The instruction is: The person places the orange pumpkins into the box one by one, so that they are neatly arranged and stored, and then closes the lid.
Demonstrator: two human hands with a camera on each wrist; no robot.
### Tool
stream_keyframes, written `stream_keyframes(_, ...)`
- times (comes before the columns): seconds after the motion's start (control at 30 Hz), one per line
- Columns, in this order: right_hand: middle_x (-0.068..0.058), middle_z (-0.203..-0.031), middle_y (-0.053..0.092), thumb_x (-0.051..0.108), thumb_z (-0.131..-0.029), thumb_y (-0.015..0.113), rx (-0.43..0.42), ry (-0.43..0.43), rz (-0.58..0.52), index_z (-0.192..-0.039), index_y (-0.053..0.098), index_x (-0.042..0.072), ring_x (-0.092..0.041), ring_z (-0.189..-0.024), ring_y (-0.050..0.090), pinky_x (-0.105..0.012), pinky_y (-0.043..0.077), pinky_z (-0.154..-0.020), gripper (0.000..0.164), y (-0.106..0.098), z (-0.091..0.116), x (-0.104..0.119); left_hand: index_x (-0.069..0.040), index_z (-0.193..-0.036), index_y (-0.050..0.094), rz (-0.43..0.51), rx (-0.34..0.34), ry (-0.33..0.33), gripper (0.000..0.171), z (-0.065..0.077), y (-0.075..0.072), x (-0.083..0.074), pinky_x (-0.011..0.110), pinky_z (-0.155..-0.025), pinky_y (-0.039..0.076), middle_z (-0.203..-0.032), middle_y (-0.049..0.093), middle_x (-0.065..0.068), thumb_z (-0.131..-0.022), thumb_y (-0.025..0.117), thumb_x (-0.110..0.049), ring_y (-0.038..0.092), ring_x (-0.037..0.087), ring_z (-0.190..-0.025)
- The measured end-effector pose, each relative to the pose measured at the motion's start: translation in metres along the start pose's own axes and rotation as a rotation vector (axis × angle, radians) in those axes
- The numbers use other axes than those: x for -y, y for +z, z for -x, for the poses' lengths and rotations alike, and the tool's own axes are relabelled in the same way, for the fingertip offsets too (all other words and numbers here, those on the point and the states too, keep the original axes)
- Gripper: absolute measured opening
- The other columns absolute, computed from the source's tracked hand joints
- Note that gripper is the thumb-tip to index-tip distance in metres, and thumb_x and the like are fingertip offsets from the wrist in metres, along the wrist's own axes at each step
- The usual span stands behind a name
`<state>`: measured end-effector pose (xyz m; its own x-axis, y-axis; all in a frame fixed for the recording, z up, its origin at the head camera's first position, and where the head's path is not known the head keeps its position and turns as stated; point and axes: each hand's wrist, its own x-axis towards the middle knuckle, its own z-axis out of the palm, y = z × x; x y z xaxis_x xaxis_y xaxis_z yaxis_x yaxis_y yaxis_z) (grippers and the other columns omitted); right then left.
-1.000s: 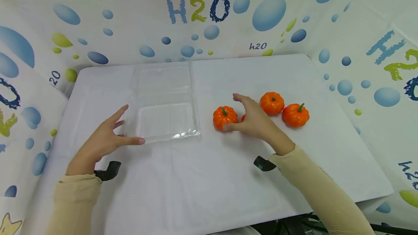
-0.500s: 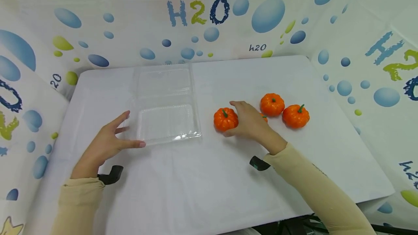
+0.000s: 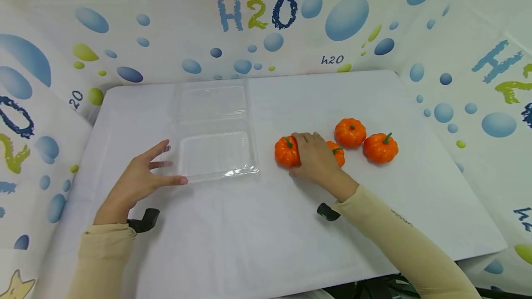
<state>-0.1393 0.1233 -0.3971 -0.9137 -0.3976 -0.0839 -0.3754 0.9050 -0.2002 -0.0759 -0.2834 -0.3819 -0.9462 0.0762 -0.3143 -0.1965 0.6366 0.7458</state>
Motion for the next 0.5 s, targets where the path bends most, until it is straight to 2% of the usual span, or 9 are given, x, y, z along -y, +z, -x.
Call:
stream_keyframes(0.13, -0.022, -0.137, 0.055, 0.039, -0.073, 0.091, -0.023, -0.011, 0.019, -0.144, 0.046, -0.003, -0.038, -0.131, 0.049, -0.047, 0.022, -0.121, 0.094, 0.003, -0.001, -0.001, -0.022, -0.164, 0.013, 0.000, -0.013, 0.003, 0.122, -0.001, -0.001, -0.001, 0.068, -0.103, 0.037, -0.164, 0.029, 0.011, -0.073, 0.089, -0.051, 0.039, 0.043, -0.140)
stream_keyframes(0.27, -0.020, -0.138, 0.055, 0.041, -0.074, 0.089, -0.010, -0.003, -0.038, -0.145, 0.046, 0.000, -0.038, -0.132, 0.048, -0.048, 0.023, -0.121, 0.092, 0.002, -0.001, -0.002, -0.022, -0.164, 0.017, 0.025, -0.031, 0.001, 0.120, -0.001, -0.001, -0.001, 0.068, -0.103, 0.036, -0.161, 0.034, 0.011, -0.072, 0.090, -0.049, 0.041, 0.042, -0.139)
stream_keyframes(0.5, -0.013, -0.136, 0.053, 0.039, -0.076, 0.083, 0.027, 0.036, -0.296, -0.146, 0.048, 0.008, -0.033, -0.123, 0.054, -0.052, 0.045, -0.105, 0.084, -0.013, 0.000, 0.000, -0.020, -0.164, 0.020, 0.046, -0.049, 0.009, 0.120, 0.000, 0.000, -0.001, 0.065, -0.101, 0.038, -0.160, 0.037, 0.012, -0.071, 0.092, -0.045, 0.044, 0.041, -0.136)
